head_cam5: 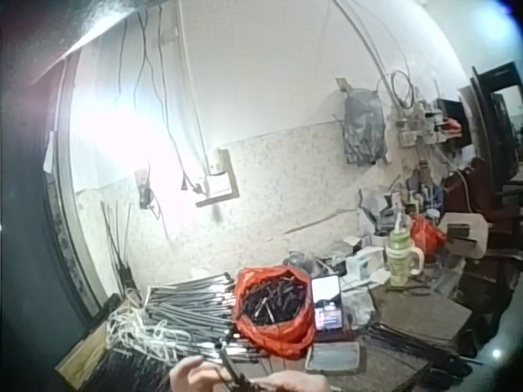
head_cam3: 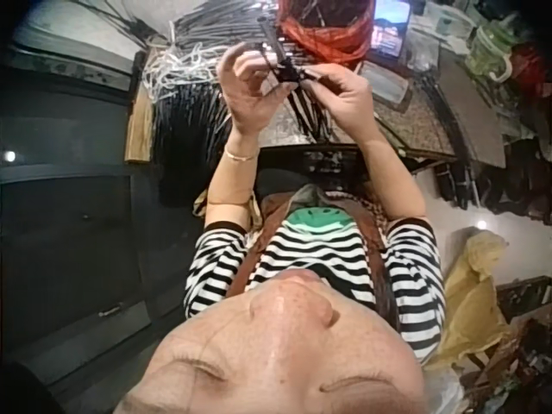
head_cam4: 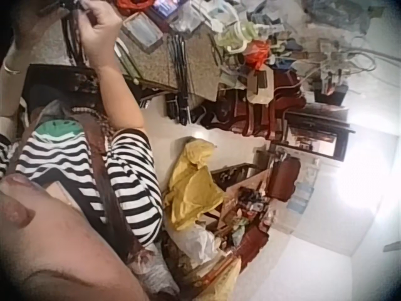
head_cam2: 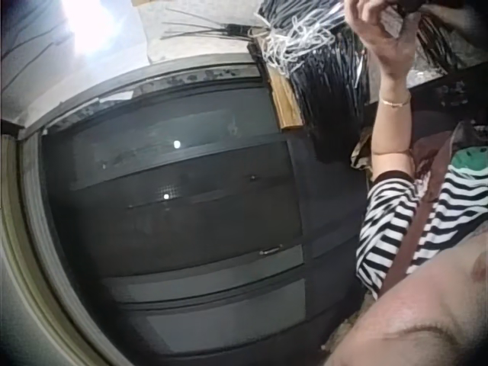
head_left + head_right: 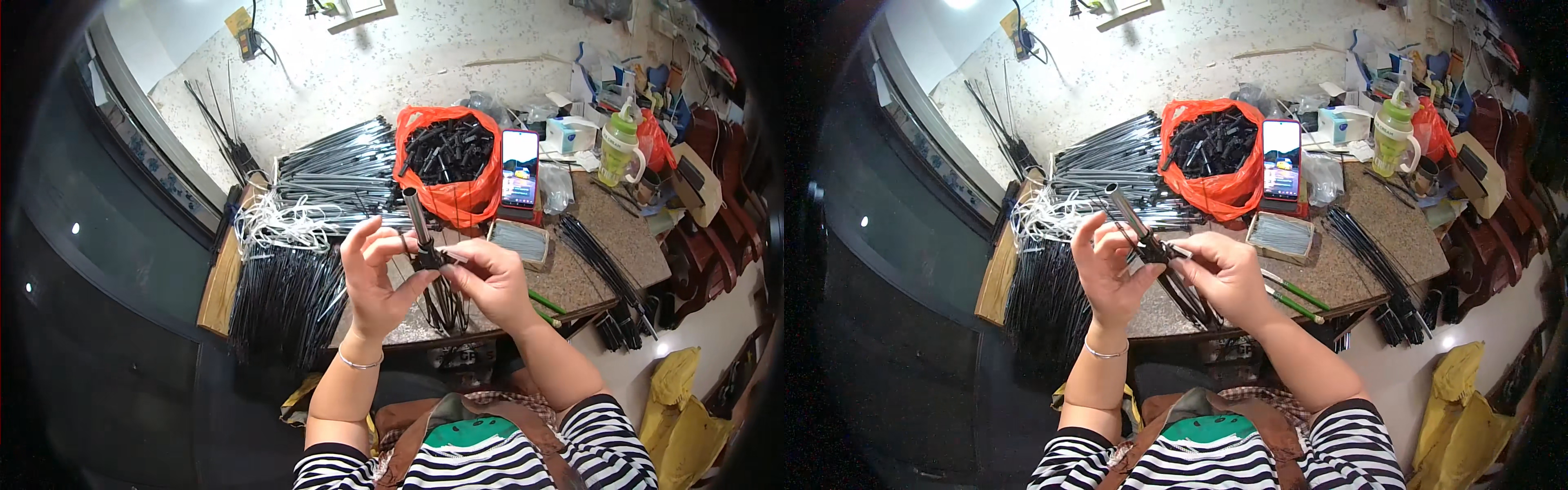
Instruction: Assembling black rods and cylindrical components at a mechanical workstation.
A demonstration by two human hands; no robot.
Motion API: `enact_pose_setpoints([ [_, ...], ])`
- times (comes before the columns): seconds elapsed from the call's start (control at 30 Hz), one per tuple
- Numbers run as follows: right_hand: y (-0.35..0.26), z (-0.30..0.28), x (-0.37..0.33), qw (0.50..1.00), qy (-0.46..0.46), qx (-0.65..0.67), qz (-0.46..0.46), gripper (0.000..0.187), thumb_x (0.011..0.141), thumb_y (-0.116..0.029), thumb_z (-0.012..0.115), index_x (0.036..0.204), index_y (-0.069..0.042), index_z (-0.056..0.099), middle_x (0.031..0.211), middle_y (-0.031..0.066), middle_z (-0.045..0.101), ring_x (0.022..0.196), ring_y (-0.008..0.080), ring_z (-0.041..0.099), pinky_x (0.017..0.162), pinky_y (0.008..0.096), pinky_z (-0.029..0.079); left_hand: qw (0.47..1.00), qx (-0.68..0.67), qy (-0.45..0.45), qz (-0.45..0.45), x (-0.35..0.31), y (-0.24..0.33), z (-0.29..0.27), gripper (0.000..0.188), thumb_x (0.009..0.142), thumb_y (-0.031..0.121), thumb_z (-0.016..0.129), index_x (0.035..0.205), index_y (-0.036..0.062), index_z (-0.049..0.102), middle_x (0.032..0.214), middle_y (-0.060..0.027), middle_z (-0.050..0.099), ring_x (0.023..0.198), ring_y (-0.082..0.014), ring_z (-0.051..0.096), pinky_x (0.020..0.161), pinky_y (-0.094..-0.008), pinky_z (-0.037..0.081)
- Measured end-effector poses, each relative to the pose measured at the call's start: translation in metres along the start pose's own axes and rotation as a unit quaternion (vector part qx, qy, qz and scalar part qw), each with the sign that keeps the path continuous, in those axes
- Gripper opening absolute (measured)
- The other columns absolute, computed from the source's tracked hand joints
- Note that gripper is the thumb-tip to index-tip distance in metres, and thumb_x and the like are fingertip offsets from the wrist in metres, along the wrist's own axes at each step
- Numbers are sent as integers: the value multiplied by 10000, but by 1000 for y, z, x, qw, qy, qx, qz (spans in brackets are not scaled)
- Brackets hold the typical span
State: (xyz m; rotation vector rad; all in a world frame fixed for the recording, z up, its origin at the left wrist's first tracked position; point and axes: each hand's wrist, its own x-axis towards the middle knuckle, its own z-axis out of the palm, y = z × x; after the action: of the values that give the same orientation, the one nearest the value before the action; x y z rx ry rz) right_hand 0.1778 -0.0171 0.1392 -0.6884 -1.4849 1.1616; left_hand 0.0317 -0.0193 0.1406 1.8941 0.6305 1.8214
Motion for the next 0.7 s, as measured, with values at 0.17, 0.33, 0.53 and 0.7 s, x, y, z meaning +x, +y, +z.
enact_pose_setpoints([
  [0.17, -7, 1, -1, 990, -17, -71, -123, 174, 657, -10, 575, 831, -4, 565, 642, 43, 510, 501, 77, 471, 420, 187, 365, 985, -166, -37, -33, -3, -3, -5, 465, 609, -97, 581, 1006, -9, 355, 926, -134, 487, 850, -198, 507, 752, -301, 421],
  [0.33, -11, 6, -12, 897, -6, -320, -303, 306, 589, 24, 573, 887, 0, 509, 694, 103, 521, 528, 217, 511, 446, 290, 410, 982, -182, -13, -52, -13, 4, -1, 288, 639, -121, 537, 884, -31, 414, 892, -155, 503, 836, -229, 517, 722, -317, 442],
  [0.53, -1, 4, -12, 936, 21, -241, -257, 378, 604, 31, 586, 965, 14, 475, 782, 102, 554, 612, 152, 548, 535, 229, 438, 962, 259, 1, 89, -19, 23, 15, 236, 596, 68, 651, 754, -18, 499, 826, -162, 531, 758, -268, 536, 665, -316, 442],
  [0.7, 2, -27, -14, 968, -40, -172, -177, 296, 617, 58, 559, 897, 13, 476, 825, 105, 546, 760, 187, 530, 666, 274, 417, 912, 273, 141, 271, -42, 33, -15, 179, 697, 152, 569, 779, 20, 481, 757, -113, 508, 655, -209, 508, 552, -274, 430],
])
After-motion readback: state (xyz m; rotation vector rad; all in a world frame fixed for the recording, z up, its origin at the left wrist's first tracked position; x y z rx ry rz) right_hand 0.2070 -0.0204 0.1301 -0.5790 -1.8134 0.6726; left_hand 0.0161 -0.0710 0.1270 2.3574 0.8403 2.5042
